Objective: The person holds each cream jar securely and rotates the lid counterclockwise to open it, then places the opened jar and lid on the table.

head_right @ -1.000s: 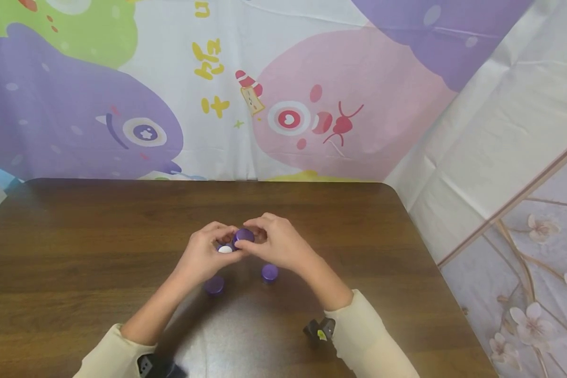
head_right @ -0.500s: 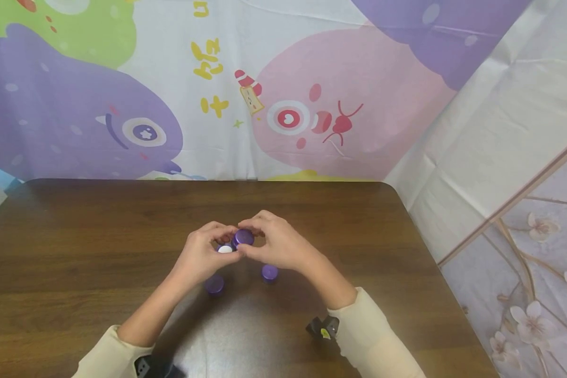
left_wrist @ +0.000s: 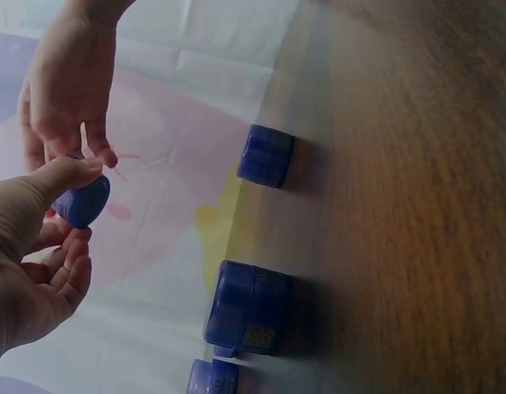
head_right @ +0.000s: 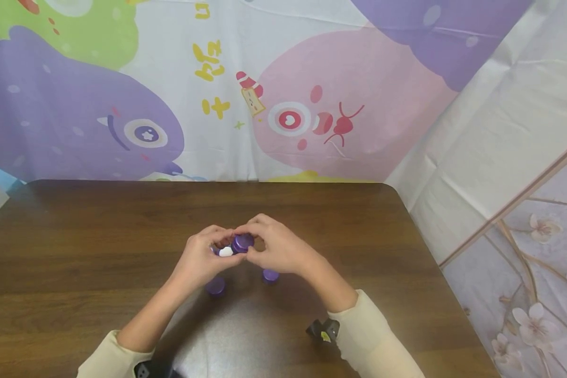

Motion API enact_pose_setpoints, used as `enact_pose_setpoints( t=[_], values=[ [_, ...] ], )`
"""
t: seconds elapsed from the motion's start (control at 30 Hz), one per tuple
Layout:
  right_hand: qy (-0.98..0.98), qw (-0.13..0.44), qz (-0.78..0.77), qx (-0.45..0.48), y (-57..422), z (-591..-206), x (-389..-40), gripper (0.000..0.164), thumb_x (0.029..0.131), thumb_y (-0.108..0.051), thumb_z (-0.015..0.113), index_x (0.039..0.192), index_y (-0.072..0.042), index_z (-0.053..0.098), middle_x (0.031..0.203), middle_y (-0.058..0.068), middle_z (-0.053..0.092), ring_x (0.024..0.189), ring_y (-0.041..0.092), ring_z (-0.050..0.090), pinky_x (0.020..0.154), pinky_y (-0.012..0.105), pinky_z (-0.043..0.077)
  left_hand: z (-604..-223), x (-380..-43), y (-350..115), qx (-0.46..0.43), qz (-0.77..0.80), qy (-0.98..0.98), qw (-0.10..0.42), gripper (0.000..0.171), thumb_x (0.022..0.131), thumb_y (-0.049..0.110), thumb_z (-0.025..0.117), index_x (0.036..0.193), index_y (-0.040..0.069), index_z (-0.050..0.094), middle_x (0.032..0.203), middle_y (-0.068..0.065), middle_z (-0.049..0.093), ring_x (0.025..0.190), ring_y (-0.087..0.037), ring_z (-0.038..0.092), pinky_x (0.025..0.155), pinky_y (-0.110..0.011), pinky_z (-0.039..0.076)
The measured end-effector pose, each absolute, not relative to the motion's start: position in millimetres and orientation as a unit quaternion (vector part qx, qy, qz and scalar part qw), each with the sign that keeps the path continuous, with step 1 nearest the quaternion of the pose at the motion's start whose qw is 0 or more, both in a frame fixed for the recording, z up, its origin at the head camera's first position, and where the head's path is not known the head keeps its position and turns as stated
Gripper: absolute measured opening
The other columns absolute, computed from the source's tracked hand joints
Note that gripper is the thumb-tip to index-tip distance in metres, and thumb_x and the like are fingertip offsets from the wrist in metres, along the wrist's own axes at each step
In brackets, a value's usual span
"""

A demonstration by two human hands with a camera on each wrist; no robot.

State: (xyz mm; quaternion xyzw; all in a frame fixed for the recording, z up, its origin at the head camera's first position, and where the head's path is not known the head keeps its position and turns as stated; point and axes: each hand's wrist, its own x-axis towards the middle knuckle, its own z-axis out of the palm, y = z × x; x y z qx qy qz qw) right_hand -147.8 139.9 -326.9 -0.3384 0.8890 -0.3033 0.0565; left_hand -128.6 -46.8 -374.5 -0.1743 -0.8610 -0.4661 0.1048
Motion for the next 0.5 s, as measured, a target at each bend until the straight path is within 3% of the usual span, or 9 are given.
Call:
enact_pose_setpoints(
  t=[0.13, 0.23, 0.5],
  values=[
    [0.897, 0.028, -0.309, -0.314, 137.7, -327.6, -147.4, 0.038, 0.085, -0.030, 0.068, 0.116, -0.008, 0.064, 0.101, 0.000, 0.062, 0.088, 0.010, 0.058, 0.074, 0.023, 0.051, -374.5, -127.4, -46.8, -0.177, -0.464, -0.861, 0.109, 0.028, 0.069, 0.020, 0.082, 0.093, 0.008, 0.071, 0.089, -0.006, 0.063, 0.080, -0.023, 0.058, 0.069, -0.033, 0.051],
    [0.902, 0.016, -0.305, -0.306, 136.5, -328.5, -148.0, 0.036, 0.082, -0.031, 0.071, 0.108, -0.007, 0.066, 0.089, 0.000, 0.063, 0.078, 0.010, 0.057, 0.068, 0.021, 0.050, -373.8, -126.3, -46.6, -0.181, -0.462, -0.861, 0.112, 0.029, 0.070, 0.020, 0.082, 0.094, 0.008, 0.072, 0.089, -0.005, 0.064, 0.079, -0.019, 0.057, 0.068, -0.033, 0.051],
    [0.888, 0.057, -0.299, -0.344, 138.7, -327.0, -147.4, 0.040, 0.082, -0.014, 0.066, 0.121, -0.009, 0.059, 0.109, 0.002, 0.059, 0.092, 0.011, 0.058, 0.078, 0.020, 0.052, -375.0, -125.5, -47.1, -0.194, -0.464, -0.856, 0.118, 0.029, 0.071, 0.017, 0.081, 0.096, 0.006, 0.073, 0.090, -0.006, 0.066, 0.078, -0.015, 0.059, 0.070, -0.038, 0.054]
  ],
)
